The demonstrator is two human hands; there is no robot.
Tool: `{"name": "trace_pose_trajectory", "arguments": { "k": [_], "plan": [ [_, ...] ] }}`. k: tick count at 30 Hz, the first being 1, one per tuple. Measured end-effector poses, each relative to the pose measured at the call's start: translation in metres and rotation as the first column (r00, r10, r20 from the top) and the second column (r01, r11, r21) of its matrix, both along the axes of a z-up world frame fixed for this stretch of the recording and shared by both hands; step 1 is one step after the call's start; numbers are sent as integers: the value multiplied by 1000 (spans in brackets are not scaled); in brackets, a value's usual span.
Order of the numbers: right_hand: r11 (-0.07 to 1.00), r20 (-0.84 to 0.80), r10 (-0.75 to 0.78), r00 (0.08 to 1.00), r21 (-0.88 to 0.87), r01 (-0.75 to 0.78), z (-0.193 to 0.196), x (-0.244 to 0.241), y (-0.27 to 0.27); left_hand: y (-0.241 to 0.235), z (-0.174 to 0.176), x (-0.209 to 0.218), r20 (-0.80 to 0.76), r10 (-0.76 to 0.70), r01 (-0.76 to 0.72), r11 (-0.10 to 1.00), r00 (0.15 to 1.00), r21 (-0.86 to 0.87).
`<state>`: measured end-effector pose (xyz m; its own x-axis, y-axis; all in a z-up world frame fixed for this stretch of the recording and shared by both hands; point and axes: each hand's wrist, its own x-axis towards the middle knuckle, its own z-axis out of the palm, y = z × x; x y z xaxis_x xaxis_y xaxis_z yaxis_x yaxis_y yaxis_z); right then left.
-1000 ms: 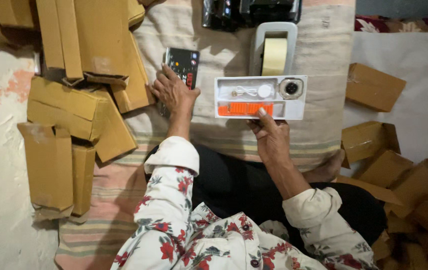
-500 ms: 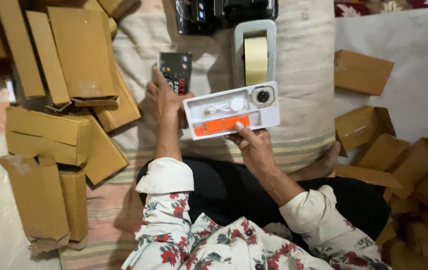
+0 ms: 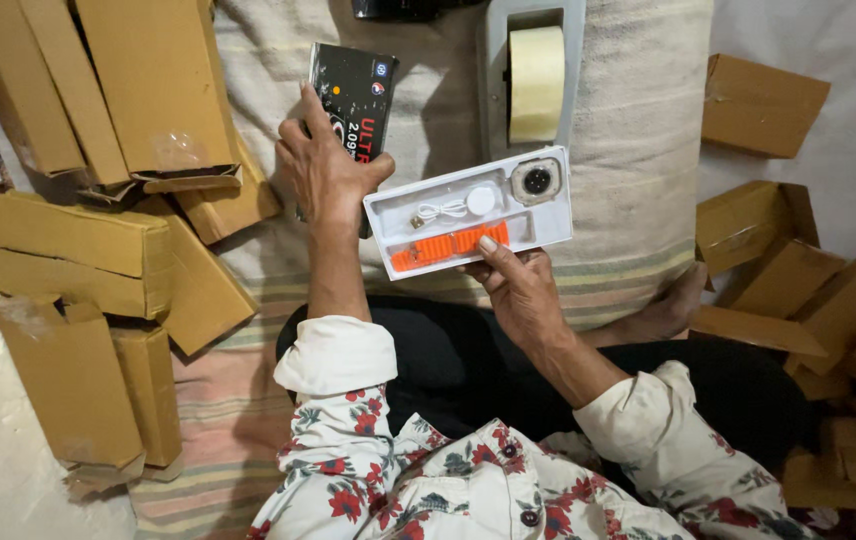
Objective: The person sits on the floor and packs smartwatches into small cardboard boxes. They open the watch packaging, place the watch and accessories into a box, close the flaps, and seal the box with tape using a handheld dispenser. The process is repeated for multiple watches.
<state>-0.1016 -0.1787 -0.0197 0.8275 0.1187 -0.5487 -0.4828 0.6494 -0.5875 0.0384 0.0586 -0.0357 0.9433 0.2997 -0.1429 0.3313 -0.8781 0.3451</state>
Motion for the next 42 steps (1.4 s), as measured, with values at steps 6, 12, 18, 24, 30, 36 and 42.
{"name": "trace_pose_trajectory", "arguments": {
  "k": [6, 12, 18, 24, 30, 36, 42],
  "plan": [
    [1000, 26, 16, 1000, 3, -17, 9, 4, 0, -3, -1, 0, -1, 3, -3, 1000, 1000, -13],
    [999, -19, 18, 1000, -27, -19, 11, 5, 0, -2, 0, 1, -36, 15, -17, 999, 999, -49],
    [1000, -5, 9, 1000, -22, -9, 5, 3, 0, -2, -1, 1, -25, 10, -11, 999, 1000, -44],
    [997, -22, 37, 999, -67, -38, 5, 3, -1, -3, 0, 2, -58, 28, -31, 998, 998, -57],
    [999, 42, 25, 999, -29, -24, 8, 5, 0, -4, 2, 2, -75, 34, -39, 997, 997, -66],
    [997, -47, 32, 998, -69, -36, 8, 4, -1, -3, -2, 2, -48, 19, -22, 998, 999, -66],
    [1000, 58, 26, 998, 14, -27, 7, 5, -1, -2, -4, 1, 8, -18, 18, 999, 1000, -45]
  ]
}}
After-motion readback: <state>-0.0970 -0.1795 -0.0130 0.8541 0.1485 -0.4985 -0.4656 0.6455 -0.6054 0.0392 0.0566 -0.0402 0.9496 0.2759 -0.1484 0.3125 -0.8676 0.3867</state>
